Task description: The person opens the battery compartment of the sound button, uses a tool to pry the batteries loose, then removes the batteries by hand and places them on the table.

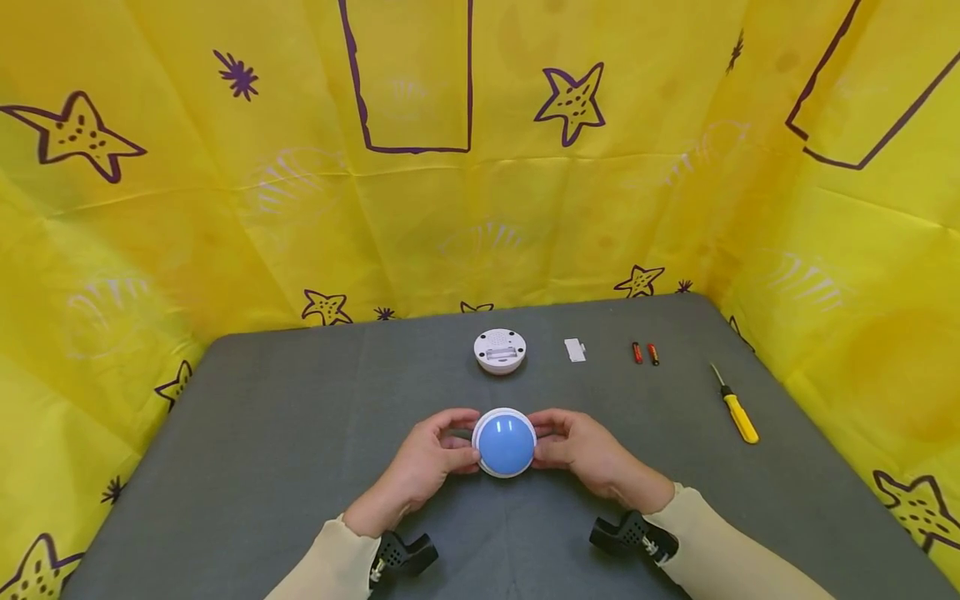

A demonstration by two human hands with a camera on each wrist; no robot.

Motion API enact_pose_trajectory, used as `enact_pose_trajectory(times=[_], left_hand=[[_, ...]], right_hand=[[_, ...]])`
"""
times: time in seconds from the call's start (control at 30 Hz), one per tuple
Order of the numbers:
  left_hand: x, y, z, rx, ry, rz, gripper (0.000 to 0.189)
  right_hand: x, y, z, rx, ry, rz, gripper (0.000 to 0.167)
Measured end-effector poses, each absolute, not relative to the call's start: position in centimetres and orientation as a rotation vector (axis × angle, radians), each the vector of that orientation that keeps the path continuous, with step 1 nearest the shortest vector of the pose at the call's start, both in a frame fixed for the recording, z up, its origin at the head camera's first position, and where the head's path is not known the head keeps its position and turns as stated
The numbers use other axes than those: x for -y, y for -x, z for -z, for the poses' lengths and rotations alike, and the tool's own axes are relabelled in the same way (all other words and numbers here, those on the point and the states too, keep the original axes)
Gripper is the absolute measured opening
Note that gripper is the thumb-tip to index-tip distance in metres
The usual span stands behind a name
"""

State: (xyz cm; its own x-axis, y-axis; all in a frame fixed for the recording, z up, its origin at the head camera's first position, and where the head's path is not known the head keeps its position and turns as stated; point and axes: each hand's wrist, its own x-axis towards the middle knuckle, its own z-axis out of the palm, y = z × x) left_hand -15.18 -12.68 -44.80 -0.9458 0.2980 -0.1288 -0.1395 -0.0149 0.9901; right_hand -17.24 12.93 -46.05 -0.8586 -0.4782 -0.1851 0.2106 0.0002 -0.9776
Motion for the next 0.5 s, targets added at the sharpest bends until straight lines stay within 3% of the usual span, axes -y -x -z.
enact_pose_trajectory(times=[0.5], left_hand=[[12.81, 15.13, 45.37, -1.930, -0.206, -2.043, 0.047]], right_hand=[[-12.91, 16.89, 45.87, -1.756, 0.267, 1.958, 0.042]])
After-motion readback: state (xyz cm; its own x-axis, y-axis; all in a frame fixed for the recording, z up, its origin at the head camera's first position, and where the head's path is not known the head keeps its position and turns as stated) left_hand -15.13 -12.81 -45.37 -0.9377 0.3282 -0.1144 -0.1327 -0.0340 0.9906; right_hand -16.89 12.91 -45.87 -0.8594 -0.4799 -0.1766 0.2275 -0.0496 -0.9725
